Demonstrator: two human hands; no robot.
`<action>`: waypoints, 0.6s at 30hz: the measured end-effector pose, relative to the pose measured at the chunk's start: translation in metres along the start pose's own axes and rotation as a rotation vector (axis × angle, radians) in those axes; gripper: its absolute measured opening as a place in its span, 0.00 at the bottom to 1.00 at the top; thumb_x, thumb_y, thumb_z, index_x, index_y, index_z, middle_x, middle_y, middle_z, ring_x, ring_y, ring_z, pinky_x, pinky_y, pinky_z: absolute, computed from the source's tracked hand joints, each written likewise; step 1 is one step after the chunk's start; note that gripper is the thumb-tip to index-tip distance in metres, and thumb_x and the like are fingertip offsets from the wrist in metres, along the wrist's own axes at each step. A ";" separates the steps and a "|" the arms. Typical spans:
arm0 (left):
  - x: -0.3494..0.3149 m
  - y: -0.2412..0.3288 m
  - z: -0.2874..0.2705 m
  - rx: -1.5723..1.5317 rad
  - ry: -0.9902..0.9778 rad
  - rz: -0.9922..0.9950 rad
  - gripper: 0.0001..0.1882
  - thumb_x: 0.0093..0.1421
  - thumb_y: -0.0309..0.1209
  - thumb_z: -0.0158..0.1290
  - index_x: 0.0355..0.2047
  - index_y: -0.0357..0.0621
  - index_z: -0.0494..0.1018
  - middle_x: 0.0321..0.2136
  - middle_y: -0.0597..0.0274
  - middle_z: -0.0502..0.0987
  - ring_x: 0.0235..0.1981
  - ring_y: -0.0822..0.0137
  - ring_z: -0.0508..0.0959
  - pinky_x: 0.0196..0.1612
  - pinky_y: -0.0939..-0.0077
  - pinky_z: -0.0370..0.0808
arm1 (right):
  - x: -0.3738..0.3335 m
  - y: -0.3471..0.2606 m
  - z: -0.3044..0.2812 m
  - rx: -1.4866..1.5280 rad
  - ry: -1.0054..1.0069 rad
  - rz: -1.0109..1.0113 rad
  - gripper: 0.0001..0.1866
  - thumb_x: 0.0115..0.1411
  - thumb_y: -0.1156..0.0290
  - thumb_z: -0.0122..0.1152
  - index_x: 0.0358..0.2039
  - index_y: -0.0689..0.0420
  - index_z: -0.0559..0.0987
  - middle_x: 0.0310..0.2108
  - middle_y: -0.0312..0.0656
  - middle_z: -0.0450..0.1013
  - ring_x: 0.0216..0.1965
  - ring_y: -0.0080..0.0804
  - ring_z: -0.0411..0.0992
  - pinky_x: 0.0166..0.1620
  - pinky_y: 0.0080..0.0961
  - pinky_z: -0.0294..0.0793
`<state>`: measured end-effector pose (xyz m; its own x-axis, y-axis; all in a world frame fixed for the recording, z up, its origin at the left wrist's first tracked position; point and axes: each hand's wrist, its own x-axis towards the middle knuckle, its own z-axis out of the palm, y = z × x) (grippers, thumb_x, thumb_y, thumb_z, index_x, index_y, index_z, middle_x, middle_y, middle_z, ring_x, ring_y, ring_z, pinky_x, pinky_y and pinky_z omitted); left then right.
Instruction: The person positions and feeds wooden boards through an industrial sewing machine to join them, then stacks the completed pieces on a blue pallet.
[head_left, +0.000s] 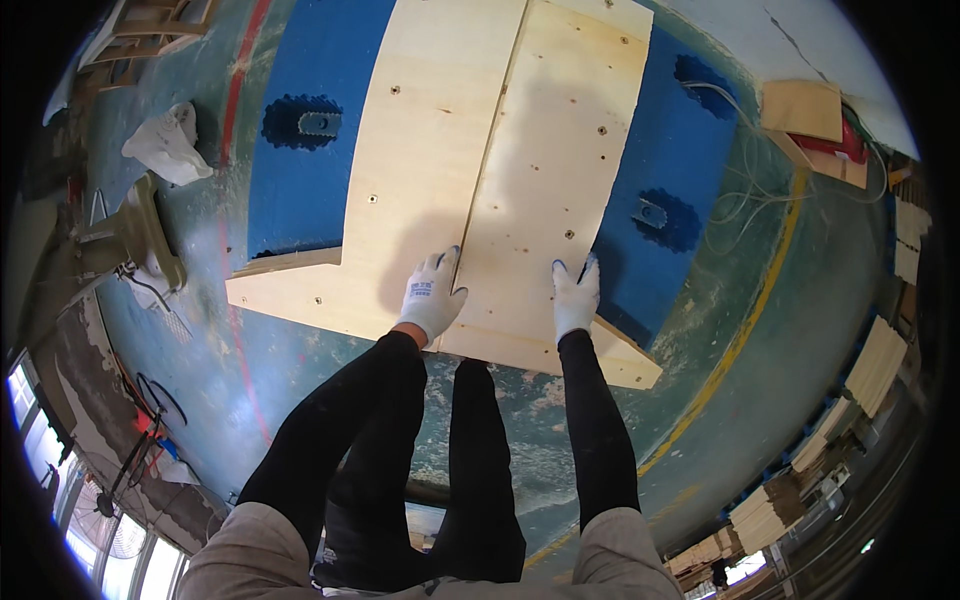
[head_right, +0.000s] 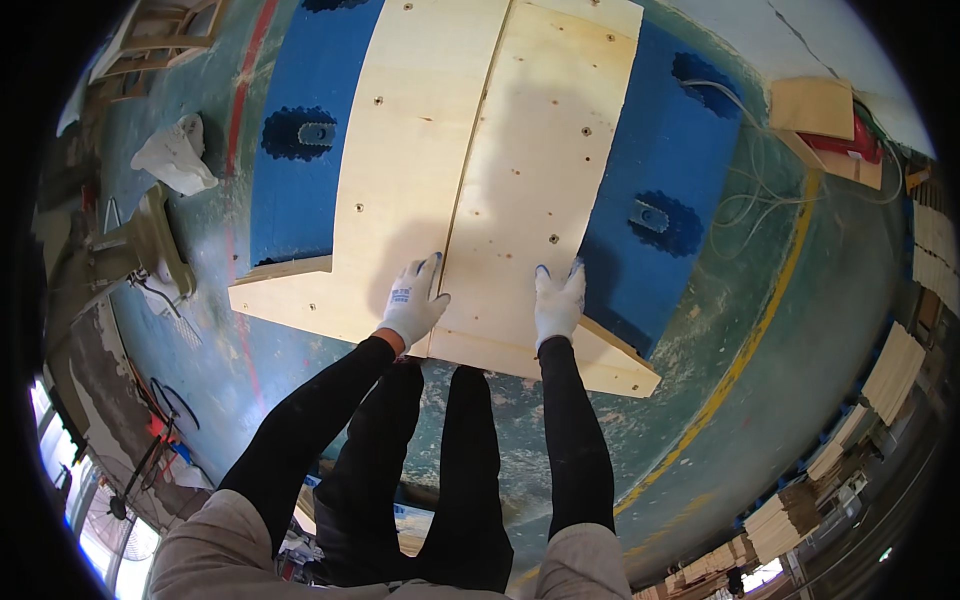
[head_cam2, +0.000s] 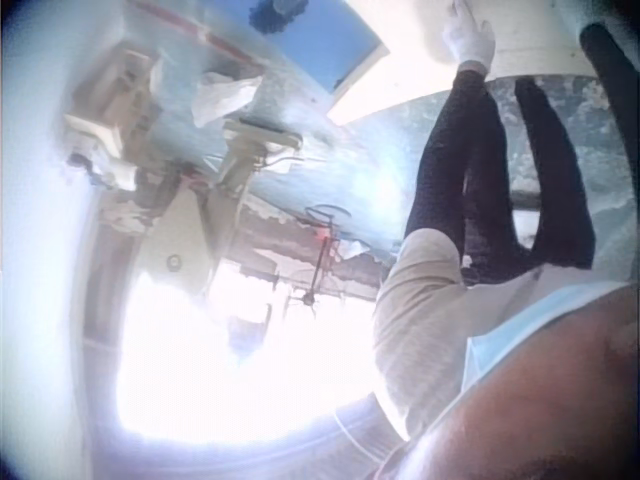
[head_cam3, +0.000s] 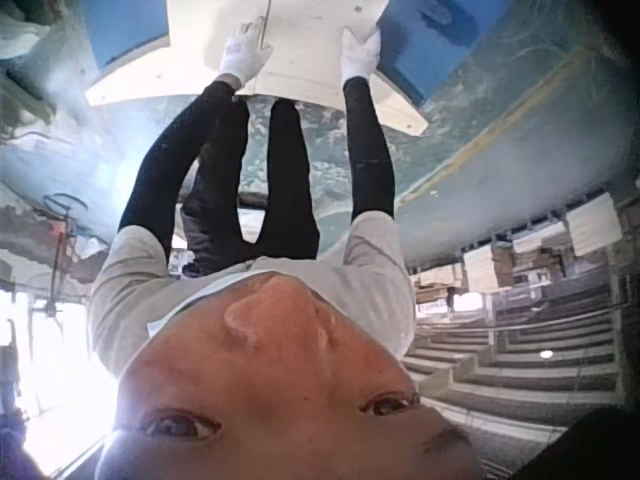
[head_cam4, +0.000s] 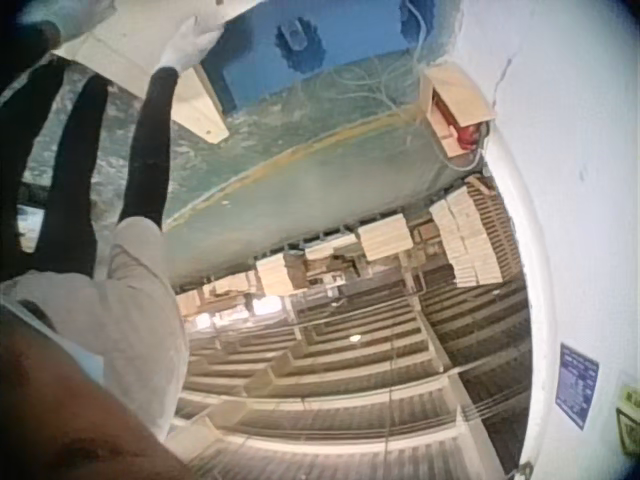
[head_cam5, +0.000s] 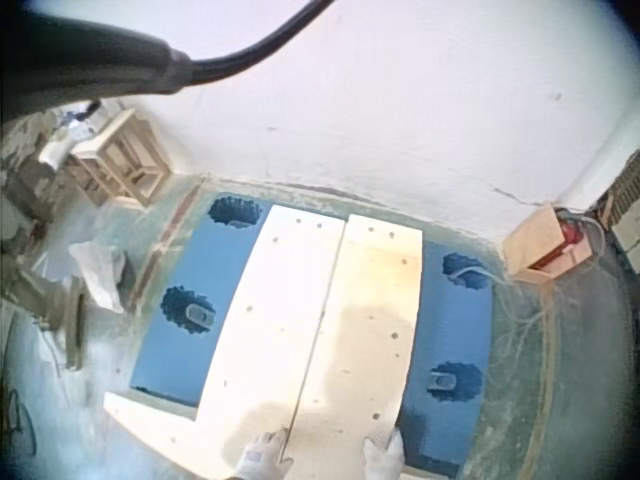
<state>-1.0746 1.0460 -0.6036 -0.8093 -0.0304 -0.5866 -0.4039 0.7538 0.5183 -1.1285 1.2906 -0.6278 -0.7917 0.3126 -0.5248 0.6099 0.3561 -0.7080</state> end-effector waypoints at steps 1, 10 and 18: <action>-0.001 0.001 0.006 -0.011 -0.009 -0.023 0.38 0.55 0.36 0.60 0.65 0.43 0.61 0.57 0.44 0.68 0.57 0.44 0.68 0.60 0.55 0.68 | -0.006 0.005 0.006 -0.042 0.004 -0.045 0.45 0.58 0.68 0.66 0.68 0.73 0.53 0.71 0.58 0.54 0.72 0.44 0.52 0.71 0.32 0.51; 0.061 -0.040 -0.057 -0.012 0.539 0.155 0.40 0.56 0.44 0.63 0.64 0.38 0.62 0.64 0.43 0.62 0.65 0.45 0.62 0.66 0.57 0.61 | 0.017 0.000 -0.003 -0.161 0.040 -0.187 0.48 0.58 0.64 0.68 0.69 0.73 0.51 0.71 0.60 0.51 0.73 0.46 0.50 0.72 0.32 0.49; 0.215 -0.143 -0.167 -0.244 0.609 -0.130 0.42 0.62 0.54 0.56 0.65 0.34 0.61 0.61 0.41 0.68 0.63 0.47 0.68 0.65 0.64 0.63 | 0.151 -0.043 -0.028 0.168 0.030 -0.278 0.44 0.67 0.56 0.60 0.69 0.73 0.51 0.71 0.60 0.51 0.73 0.43 0.49 0.72 0.32 0.48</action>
<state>-1.2623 0.8217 -0.7001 -0.8150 -0.5301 -0.2342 -0.5411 0.5515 0.6348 -1.2733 1.3471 -0.6636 -0.9242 0.2502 -0.2885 0.3546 0.2816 -0.8916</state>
